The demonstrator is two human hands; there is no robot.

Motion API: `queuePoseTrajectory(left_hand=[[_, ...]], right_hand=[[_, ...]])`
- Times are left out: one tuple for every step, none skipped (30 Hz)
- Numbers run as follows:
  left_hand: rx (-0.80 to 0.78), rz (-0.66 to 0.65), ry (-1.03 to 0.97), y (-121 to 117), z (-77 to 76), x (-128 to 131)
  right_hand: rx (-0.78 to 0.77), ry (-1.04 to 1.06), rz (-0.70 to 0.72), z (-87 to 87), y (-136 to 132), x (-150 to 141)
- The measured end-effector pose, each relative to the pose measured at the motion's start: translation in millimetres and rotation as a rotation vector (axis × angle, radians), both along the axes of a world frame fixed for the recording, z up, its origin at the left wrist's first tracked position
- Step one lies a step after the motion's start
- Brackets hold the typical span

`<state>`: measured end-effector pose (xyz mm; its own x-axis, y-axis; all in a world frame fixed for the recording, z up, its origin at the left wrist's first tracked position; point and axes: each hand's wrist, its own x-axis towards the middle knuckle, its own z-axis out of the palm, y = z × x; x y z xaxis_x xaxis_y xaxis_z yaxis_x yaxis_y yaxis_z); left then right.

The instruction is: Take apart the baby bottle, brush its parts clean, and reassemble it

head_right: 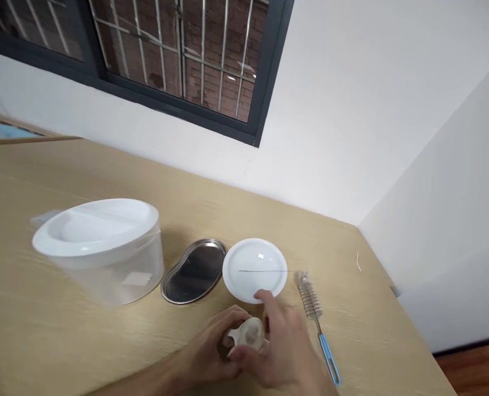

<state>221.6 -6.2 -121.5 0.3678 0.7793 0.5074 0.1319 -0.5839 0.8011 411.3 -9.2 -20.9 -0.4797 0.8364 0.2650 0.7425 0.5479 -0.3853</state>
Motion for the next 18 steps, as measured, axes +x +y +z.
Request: queuePoseTrajectory(left_hand=[[-0.026, -0.02, -0.015, 0, -1.2, 0], [-0.058, -0.048, -0.034, 0, -2.2, 0], [-0.089, -0.071, -0.054, 0, -3.0, 1], [-0.114, -0.082, -0.07, 0, -3.5, 1], [-0.128, -0.083, -0.081, -1, -3.4, 1], [-0.133, -0.082, -0.086, -1, -2.9, 1], [-0.13, -0.086, -0.09, -2, -2.1, 1], [-0.124, -0.096, -0.095, -3, -1.1, 1], [-0.118, -0.114, -0.104, -3, -0.2, 1], [-0.118, -0.136, -0.112, -3, 0.4, 1], [-0.12, -0.151, -0.121, -3, 0.5, 1], [-0.124, -0.159, -0.125, -3, 0.0, 1], [-0.127, -0.165, -0.122, -2, -1.0, 1], [-0.128, -0.167, -0.113, -2, -2.4, 1], [-0.129, -0.167, -0.101, -1, -3.9, 2], [-0.13, -0.163, -0.088, 0, -5.2, 2], [-0.128, -0.158, -0.076, 1, -6.1, 2], [-0.123, -0.151, -0.067, 1, -6.2, 2]], right_hand=[[0.03, -0.076, -0.036, 2.1, -6, -12], [0.059, -0.15, -0.08, 3.1, -10, -21], [0.082, -0.215, -0.122, 3.0, -13, -27], [0.093, -0.272, -0.154, 2.2, -14, -31], [0.099, -0.321, -0.173, 0.8, -14, -33], [0.106, -0.358, -0.179, -1.0, -13, -33], [0.116, -0.383, -0.175, -3.0, -12, -31], [0.127, -0.397, -0.161, -4.9, -11, -29], [0.132, -0.403, -0.141, -6.6, -9, -27], [0.128, -0.405, -0.124, -8.0, -8, -25], [0.116, -0.402, -0.111, -9.0, -6, -23], [0.098, -0.395, -0.101, -9.7, -4, -22], [0.079, -0.386, -0.095, -10.0, -2, -22], [0.065, -0.377, -0.095, -10.3, 0, -22], [0.056, -0.365, -0.096, -10.5, 1, -23], [0.054, -0.35, -0.097, -10.8, 2, -24], [0.065, -0.332, -0.101, -11.4, 3, -25], [0.093, -0.308, -0.103, -12.4, 3, -26]])
